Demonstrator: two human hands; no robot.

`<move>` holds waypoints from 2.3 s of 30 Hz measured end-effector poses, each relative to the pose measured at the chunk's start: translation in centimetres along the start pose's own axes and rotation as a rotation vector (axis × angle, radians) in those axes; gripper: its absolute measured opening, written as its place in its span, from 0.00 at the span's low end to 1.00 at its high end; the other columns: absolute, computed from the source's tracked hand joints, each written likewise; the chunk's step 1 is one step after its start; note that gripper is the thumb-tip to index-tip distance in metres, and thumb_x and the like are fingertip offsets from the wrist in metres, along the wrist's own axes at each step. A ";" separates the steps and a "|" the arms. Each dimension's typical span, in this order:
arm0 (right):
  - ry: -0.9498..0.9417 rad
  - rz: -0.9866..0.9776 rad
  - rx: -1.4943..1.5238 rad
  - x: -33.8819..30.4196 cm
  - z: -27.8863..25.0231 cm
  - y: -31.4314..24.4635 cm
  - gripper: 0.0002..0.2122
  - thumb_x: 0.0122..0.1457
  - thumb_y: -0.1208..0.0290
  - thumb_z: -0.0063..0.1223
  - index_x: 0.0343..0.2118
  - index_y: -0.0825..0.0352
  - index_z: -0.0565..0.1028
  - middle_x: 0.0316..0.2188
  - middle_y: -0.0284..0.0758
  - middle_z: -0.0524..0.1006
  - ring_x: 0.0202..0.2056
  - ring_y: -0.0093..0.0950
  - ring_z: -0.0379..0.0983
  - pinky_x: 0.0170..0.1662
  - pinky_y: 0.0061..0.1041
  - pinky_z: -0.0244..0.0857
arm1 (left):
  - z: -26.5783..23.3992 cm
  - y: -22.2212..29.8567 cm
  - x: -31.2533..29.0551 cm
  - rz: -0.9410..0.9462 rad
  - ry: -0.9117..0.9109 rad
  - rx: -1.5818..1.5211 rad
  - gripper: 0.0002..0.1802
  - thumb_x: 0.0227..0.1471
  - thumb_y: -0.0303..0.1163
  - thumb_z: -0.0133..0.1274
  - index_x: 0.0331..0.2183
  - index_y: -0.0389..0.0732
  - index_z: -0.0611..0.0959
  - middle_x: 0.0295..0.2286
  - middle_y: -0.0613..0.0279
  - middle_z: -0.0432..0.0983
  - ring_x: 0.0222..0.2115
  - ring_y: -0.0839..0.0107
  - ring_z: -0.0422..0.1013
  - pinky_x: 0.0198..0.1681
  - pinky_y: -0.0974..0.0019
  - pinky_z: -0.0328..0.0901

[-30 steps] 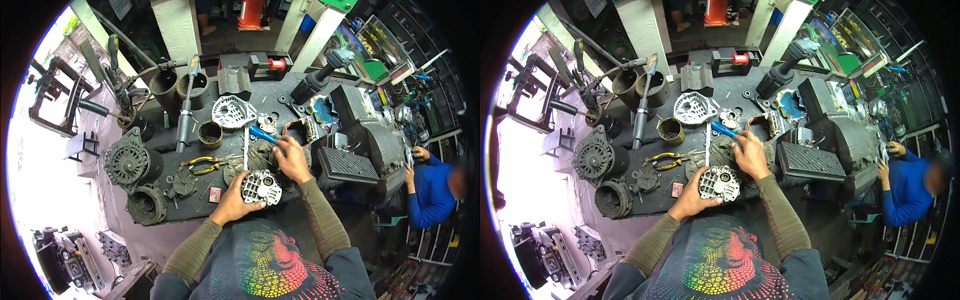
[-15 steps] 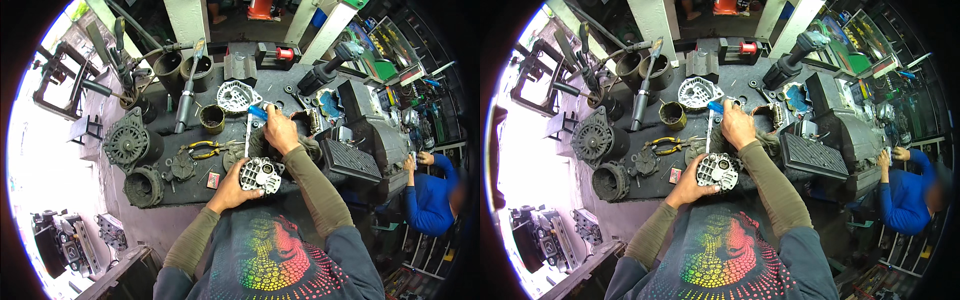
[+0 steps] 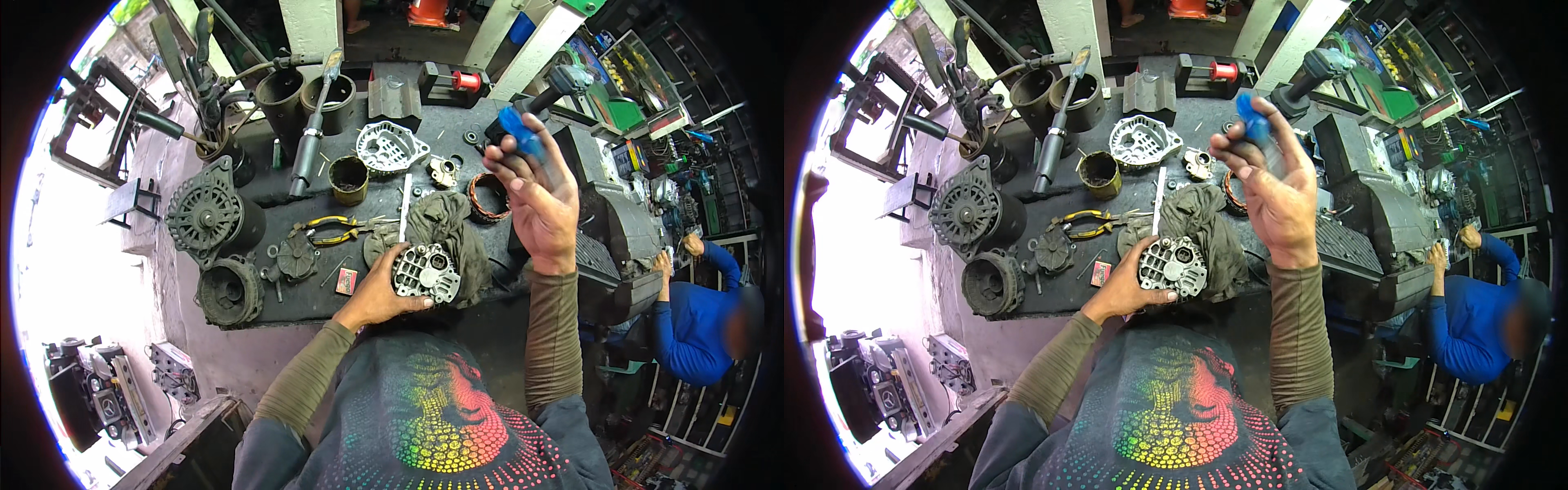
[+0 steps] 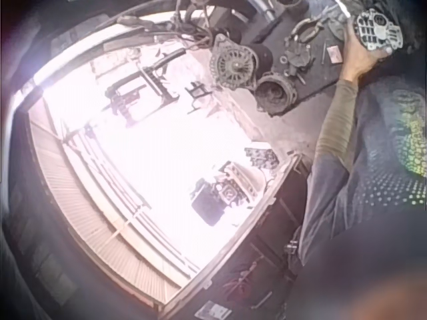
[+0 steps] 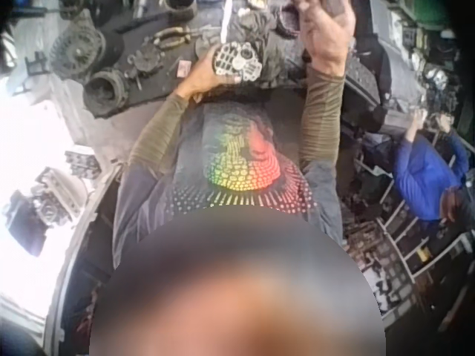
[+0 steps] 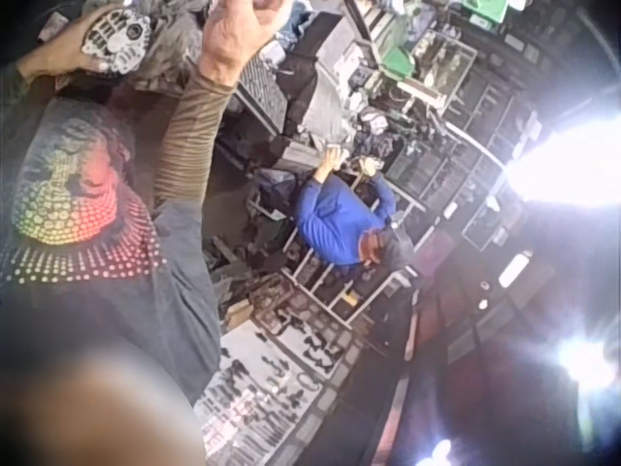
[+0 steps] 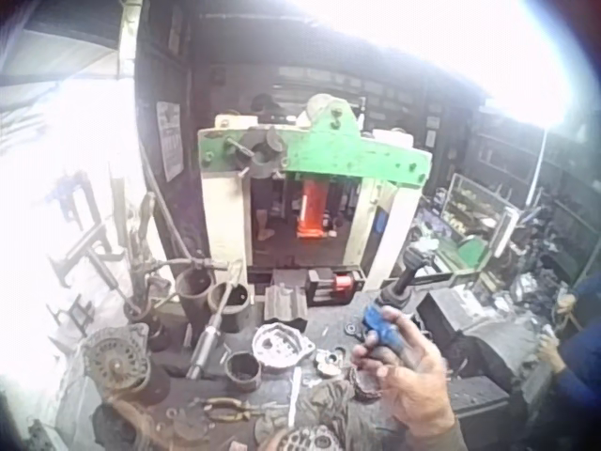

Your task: The person disassembles and reassembles an alternator on a workbench. They remove the housing, handle internal components, and use a cordless impact wrench to tighten bolts, then reattach the housing and inspect the assembled unit.

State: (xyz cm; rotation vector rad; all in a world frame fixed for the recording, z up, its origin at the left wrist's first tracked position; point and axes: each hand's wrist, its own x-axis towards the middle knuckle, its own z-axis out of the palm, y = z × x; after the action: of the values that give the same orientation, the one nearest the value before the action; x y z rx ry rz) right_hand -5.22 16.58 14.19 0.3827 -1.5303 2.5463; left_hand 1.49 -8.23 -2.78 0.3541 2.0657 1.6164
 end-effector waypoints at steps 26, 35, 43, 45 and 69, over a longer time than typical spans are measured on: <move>-0.100 -0.104 -1.298 -12.3 5.8 3.3 0.10 0.65 0.76 0.61 0.47 0.71 0.76 0.43 0.44 0.81 0.40 0.38 0.82 0.43 0.32 0.75 | -0.4 0.0 0.4 0.010 -0.006 0.004 0.66 0.34 0.51 0.80 0.68 0.39 0.63 0.62 0.38 0.66 0.64 0.45 0.64 0.68 0.51 0.60; -0.126 -0.113 -1.196 -11.3 6.1 4.1 0.13 0.69 0.79 0.54 0.53 0.71 0.66 0.44 0.41 0.82 0.34 0.23 0.79 0.38 0.23 0.74 | -0.5 0.1 0.0 0.042 0.003 0.073 0.65 0.36 0.52 0.79 0.68 0.40 0.62 0.62 0.38 0.65 0.64 0.45 0.63 0.67 0.51 0.61; 0.059 0.015 -1.194 -14.3 5.0 4.9 0.09 0.67 0.73 0.58 0.47 0.71 0.76 0.39 0.45 0.82 0.38 0.37 0.82 0.41 0.32 0.74 | 0.7 -1.1 0.1 0.143 0.153 0.004 0.59 0.31 0.46 0.82 0.62 0.34 0.72 0.52 0.44 0.77 0.54 0.54 0.74 0.62 0.56 0.66; 0.094 -0.184 -0.868 -14.9 5.4 4.6 0.10 0.72 0.71 0.51 0.49 0.73 0.75 0.47 0.46 0.81 0.44 0.34 0.79 0.49 0.34 0.74 | 0.7 -1.2 0.1 0.223 0.102 -0.082 0.63 0.31 0.49 0.81 0.64 0.33 0.68 0.56 0.36 0.72 0.58 0.48 0.70 0.62 0.55 0.66; 0.150 0.396 -1.639 -12.0 0.8 2.3 0.30 0.70 0.58 0.57 0.64 0.80 0.67 0.53 0.63 0.77 0.54 0.56 0.76 0.56 0.44 0.71 | 2.4 -3.4 0.8 0.090 0.113 0.040 0.62 0.38 0.51 0.77 0.67 0.38 0.62 0.57 0.41 0.70 0.59 0.48 0.69 0.62 0.53 0.65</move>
State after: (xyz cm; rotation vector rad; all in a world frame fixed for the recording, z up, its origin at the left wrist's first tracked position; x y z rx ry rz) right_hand 5.84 14.85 9.12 -0.3521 -2.9972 0.6605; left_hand 2.38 -6.70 -6.65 0.3821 2.1981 1.6841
